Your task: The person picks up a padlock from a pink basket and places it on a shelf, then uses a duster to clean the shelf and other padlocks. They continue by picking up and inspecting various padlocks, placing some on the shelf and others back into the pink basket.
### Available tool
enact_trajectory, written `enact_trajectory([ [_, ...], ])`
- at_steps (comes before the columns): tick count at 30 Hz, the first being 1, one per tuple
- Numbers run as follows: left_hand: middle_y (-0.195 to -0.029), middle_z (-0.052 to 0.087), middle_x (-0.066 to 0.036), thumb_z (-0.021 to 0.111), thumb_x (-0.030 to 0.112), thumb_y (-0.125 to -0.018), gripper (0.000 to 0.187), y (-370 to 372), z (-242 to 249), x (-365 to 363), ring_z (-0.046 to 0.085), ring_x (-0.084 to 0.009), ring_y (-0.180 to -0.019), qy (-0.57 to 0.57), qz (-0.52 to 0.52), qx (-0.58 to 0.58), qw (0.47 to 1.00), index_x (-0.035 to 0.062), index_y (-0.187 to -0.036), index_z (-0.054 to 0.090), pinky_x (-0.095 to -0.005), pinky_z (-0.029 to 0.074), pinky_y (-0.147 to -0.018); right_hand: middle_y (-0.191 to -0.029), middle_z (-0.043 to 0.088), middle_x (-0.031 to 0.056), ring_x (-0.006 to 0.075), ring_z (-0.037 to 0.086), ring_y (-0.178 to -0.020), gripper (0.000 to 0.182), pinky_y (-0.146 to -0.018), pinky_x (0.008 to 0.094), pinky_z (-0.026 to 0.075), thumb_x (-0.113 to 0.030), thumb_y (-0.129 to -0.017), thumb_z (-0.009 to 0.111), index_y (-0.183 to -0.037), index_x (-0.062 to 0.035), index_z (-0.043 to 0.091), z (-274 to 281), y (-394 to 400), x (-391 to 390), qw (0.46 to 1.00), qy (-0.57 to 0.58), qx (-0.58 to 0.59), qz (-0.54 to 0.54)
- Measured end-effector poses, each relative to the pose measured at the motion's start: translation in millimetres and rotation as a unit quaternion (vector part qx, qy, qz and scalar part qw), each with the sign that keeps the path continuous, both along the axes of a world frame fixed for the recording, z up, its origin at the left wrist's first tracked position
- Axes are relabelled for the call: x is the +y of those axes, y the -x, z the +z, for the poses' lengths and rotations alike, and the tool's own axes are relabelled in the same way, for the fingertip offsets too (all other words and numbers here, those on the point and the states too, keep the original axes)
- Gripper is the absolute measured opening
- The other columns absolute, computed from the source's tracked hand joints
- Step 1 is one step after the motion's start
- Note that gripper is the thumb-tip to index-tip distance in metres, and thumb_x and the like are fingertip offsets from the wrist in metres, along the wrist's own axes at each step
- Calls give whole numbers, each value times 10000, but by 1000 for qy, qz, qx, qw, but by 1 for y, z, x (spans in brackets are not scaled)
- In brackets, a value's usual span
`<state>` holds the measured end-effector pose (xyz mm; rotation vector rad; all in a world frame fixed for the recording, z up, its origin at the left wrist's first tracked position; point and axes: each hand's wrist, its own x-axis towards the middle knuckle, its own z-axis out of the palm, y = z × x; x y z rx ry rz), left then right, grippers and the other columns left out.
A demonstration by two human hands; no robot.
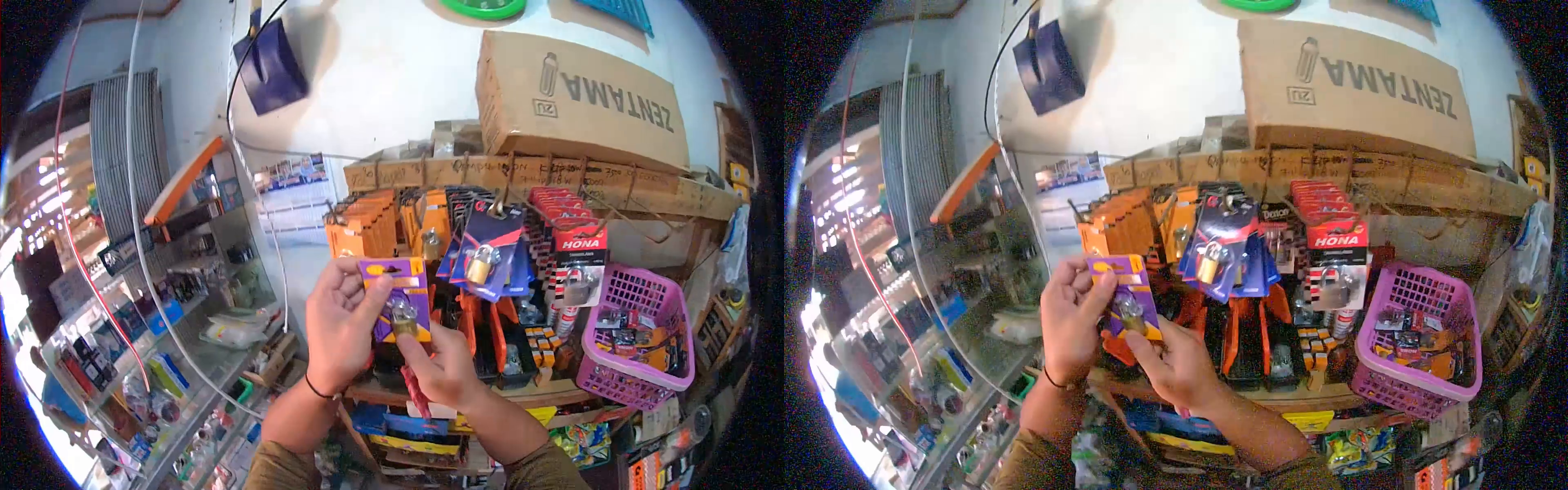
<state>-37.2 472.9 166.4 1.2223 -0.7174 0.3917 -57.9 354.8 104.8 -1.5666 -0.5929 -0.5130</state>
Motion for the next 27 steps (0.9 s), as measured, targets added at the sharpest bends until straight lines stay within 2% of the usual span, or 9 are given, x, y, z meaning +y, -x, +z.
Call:
enact_trajectory([
  [3,-876,596,-107,538,42,-825,239,-12,20,-7,573,-101,-769,-10,10,-1,1000,-50,-1022,441,-200,470,-654,-711,564,42,61,474,-603,234,-530,241,403,-184,-869,483,-960,24,536,15,-9,4,994,-70,-88,3],
  [6,-826,601,-94,532,72,-836,279,-18,33,-11,564,-84,-730,7,9,-17,1000,-62,-1060,433,-187,459,-622,-668,549,31,60,462,-588,239,-516,250,390,-193,-872,482,-946,28,534,26,-17,5,995,-80,-52,6],
  [8,-790,601,-81,533,92,-840,290,-21,37,-17,551,-69,-700,13,18,-29,999,-65,-1064,435,-181,449,-599,-628,517,2,52,439,-562,249,-496,238,368,-212,-878,476,-928,26,531,30,-22,8,991,-99,-88,4],
  [12,-756,597,-63,528,109,-847,275,-32,38,-33,528,-50,-651,2,65,-46,997,-46,-1061,454,-170,409,-535,-628,485,-35,23,414,-541,250,-466,207,331,-214,-890,454,-934,23,518,32,-25,11,978,-200,-59,27],
  [14,-723,592,-51,520,114,-852,262,-35,38,-42,508,-36,-612,46,15,-17,999,-41,-1055,462,-167,377,-499,-640,489,-27,24,426,-555,247,-472,209,340,-210,-889,456,-940,25,516,30,-29,12,975,-221,-18,23],
  [19,-757,597,-70,511,119,-858,241,-35,34,-38,527,-49,-622,-6,67,-39,997,-37,-1036,467,-174,417,-530,-679,527,-3,36,457,-586,240,-504,204,367,-210,-882,467,-888,20,534,31,-31,15,967,-253,9,15],
  [22,-769,594,-72,500,125,-864,199,-33,34,-40,534,-54,-636,4,62,-41,997,-25,-991,469,-178,434,-554,-675,520,-9,34,450,-585,239,-502,203,364,-210,-880,472,-883,22,534,30,-36,18,957,-288,-4,39],
  [24,-762,589,-65,480,129,-874,164,-34,31,-42,533,-53,-643,62,35,-34,997,-14,-951,464,-179,433,-555,-670,515,-11,35,441,-582,235,-501,204,359,-207,-879,471,-873,20,533,29,-36,20,958,-286,-11,24],
  [27,-720,562,-31,486,159,-871,173,-36,27,-46,516,-47,-592,78,35,-52,995,-2,-927,456,-179,416,-532,-661,504,-17,36,423,-576,227,-500,206,347,-202,-878,470,-851,15,531,28,-37,24,959,-283,-29,0],
])
